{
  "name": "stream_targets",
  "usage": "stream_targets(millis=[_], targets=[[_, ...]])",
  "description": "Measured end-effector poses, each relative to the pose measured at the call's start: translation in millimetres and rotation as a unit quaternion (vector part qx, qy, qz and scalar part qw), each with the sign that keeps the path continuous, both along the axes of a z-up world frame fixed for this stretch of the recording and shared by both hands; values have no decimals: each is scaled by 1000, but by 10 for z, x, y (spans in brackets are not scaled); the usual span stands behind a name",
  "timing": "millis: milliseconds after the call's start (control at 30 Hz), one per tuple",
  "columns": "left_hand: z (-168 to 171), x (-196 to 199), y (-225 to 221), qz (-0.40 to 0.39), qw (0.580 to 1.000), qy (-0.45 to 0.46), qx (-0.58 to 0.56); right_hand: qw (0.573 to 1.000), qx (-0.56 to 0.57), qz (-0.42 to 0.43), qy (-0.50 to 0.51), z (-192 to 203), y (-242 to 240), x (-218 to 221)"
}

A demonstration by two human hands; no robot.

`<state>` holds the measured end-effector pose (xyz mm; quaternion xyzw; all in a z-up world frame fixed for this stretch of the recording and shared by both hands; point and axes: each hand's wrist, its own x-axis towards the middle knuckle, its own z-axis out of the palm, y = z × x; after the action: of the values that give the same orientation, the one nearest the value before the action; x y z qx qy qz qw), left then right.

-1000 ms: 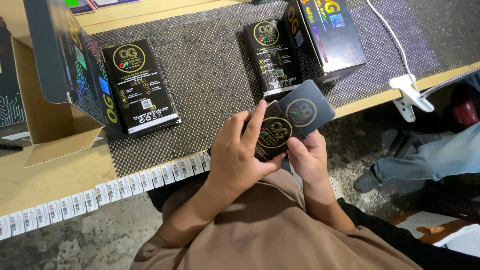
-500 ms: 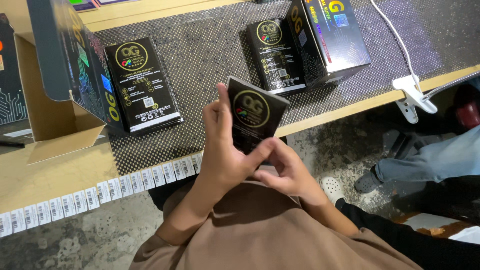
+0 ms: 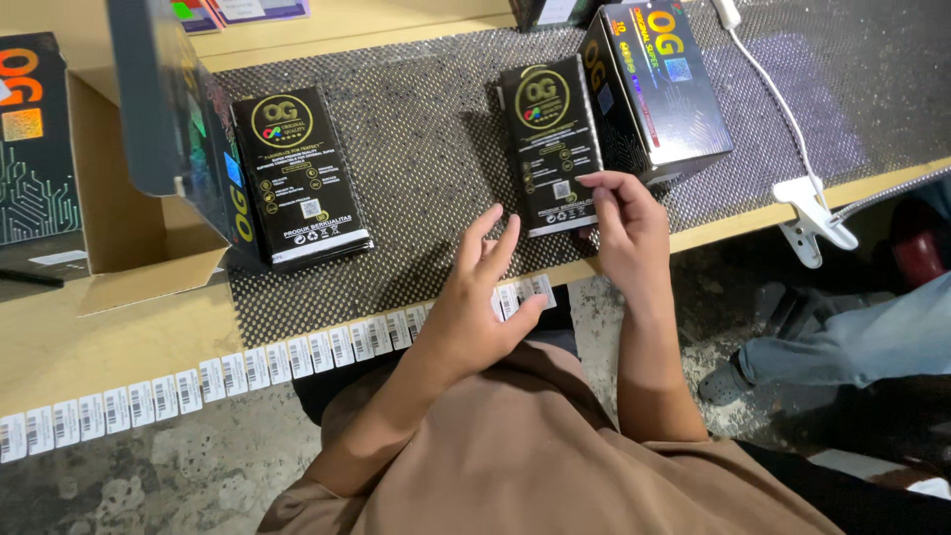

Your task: The person prepares and boxes phone screen replacement parts. They peel off protective films, insert screen components into protective sleeves, and place them into branded boxes at a workbench.

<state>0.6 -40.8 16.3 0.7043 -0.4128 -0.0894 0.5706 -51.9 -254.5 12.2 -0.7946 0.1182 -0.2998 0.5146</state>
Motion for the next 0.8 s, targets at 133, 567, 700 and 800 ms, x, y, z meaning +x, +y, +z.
stream_targets(millis=[133,567,700,800], targets=[[37,47,178,0,1000,22,7,998,-51,-11,31,51,-9,2],[-50,211,909,92,995,12,-33,901,-386,-100,173,4,71,-45],[-35,224,966,113,992,12,-48,888,-422,-92,159,241,241,-20],[-25,231,980,122,991,32,-49,884,-432,-77,163,136,87,41]])
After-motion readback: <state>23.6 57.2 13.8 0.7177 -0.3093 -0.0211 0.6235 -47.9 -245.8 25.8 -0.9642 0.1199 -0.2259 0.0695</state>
